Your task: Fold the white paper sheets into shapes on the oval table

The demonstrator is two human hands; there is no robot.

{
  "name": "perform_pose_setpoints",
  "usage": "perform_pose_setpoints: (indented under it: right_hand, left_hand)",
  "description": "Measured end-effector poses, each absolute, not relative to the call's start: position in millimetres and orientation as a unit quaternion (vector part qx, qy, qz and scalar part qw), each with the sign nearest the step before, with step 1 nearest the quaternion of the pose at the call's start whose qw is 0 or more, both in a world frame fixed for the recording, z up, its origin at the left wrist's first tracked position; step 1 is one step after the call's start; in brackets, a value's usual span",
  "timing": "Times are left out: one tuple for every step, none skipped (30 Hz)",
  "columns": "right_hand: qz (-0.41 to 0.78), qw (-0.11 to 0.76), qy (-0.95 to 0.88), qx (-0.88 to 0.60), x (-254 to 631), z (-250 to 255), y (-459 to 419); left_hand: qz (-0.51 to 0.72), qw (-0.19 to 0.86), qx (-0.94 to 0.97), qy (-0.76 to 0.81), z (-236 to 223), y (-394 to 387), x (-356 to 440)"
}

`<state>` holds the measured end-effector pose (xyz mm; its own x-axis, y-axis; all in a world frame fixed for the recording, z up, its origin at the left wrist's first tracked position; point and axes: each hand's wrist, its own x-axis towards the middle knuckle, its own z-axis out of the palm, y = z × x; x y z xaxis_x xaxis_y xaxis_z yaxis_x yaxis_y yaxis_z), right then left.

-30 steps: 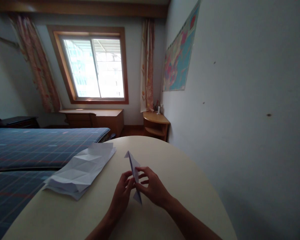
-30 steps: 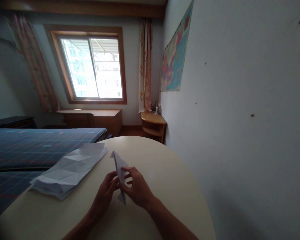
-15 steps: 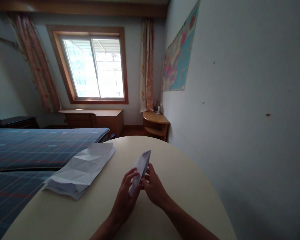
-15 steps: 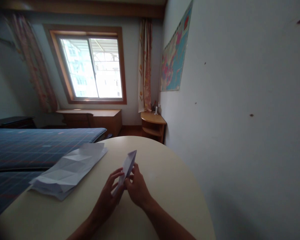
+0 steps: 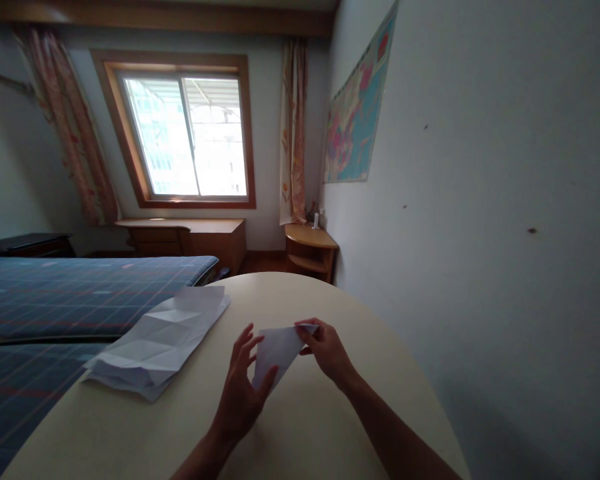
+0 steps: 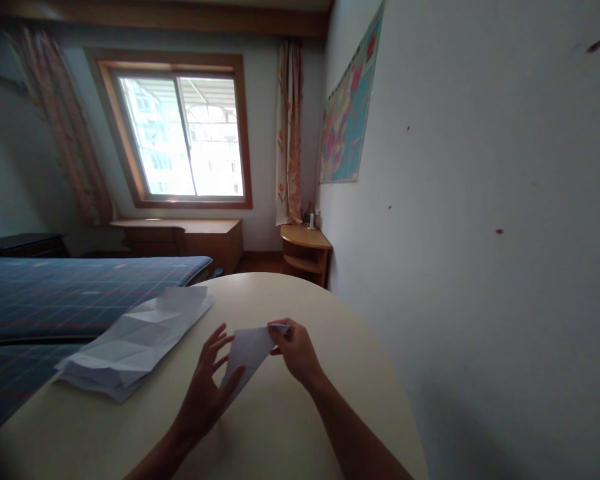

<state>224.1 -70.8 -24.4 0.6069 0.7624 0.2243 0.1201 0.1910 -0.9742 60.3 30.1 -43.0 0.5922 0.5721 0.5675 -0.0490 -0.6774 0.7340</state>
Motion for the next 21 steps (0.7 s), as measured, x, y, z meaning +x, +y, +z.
perform_pose_setpoints:
  right_hand:
    - [0.248,0.670,-0.381,-0.587,223.1,-23.8,-71.7]
    - [0.257,0.666,-0.388,-0.583,221.3,-23.4,-72.3]
    - [0.265,0.664,-0.394,-0.579,219.3,-23.1,-72.8]
    - [0.271,0.663,-0.399,-0.573,217.2,-22.9,-73.1]
    - [0.275,0.662,-0.404,-0.568,215.4,-22.9,-73.3]
    - [0.277,0.660,-0.410,-0.566,213.9,-22.8,-73.5]
    - [0.277,0.655,-0.416,-0.566,212.9,-22.8,-73.7]
    - [0.275,0.649,-0.422,-0.570,212.4,-22.7,-73.9]
    - [0.268,0.641,-0.429,-0.578,212.3,-22.5,-74.2]
    - [0.258,0.633,-0.436,-0.586,212.5,-22.1,-74.5]
    - [0.244,0.627,-0.443,-0.592,213.1,-21.7,-74.9]
    - [0.228,0.625,-0.450,-0.596,214.0,-21.1,-75.2]
    - [0.214,0.625,-0.455,-0.597,215.1,-20.3,-75.7]
    - [0.202,0.629,-0.456,-0.596,216.3,-19.4,-76.2]
    - [0.195,0.637,-0.453,-0.593,217.6,-18.3,-76.8]
    - [0.189,0.646,-0.448,-0.588,218.9,-17.0,-77.7]
    - [0.184,0.653,-0.446,-0.583,220.0,-15.5,-78.9]
    - [0.180,0.653,-0.453,-0.580,221.1,-13.6,-80.5]
    - [0.177,0.649,-0.463,-0.577,222.0,-11.5,-82.4]
    - [0.174,0.641,-0.478,-0.575,222.7,-9.1,-84.7]
    - [0.173,0.628,-0.497,-0.573,223.4,-6.5,-87.3]
  left_hand:
    - [0.418,0.404,0.793,0.182,-40.7,32.6,61.0]
    - [0.402,0.440,0.777,0.202,-38.8,36.1,61.6]
    - [0.378,0.468,0.768,0.219,-37.5,40.1,62.2]
    - [0.350,0.485,0.768,0.230,-36.6,44.3,62.5]
    - [0.320,0.494,0.774,0.233,-36.0,47.9,62.5]
    - [0.294,0.500,0.782,0.229,-35.5,50.7,62.3]
    - [0.274,0.505,0.788,0.222,-34.8,52.4,62.1]
    - [0.259,0.510,0.792,0.214,-33.8,52.9,61.8]
    - [0.248,0.513,0.795,0.207,-32.2,52.3,61.6]
    - [0.243,0.515,0.797,0.203,-30.1,50.8,61.7]
    - [0.243,0.512,0.799,0.202,-27.4,48.7,61.8]
    - [0.245,0.505,0.803,0.203,-24.4,46.3,62.1]
    - [0.247,0.496,0.806,0.207,-21.0,43.9,62.3]
    - [0.249,0.490,0.808,0.211,-17.5,41.7,62.4]
    - [0.249,0.488,0.809,0.216,-13.9,39.7,62.2]
    - [0.247,0.487,0.808,0.219,-10.3,38.2,61.8]
    - [0.244,0.488,0.808,0.222,-6.9,37.1,61.1]
    - [0.242,0.489,0.808,0.223,-3.6,36.4,60.2]
    - [0.240,0.491,0.807,0.222,-0.4,36.1,59.1]
    - [0.237,0.494,0.807,0.220,2.7,36.0,57.9]
    - [0.234,0.498,0.807,0.217,5.8,35.9,56.7]
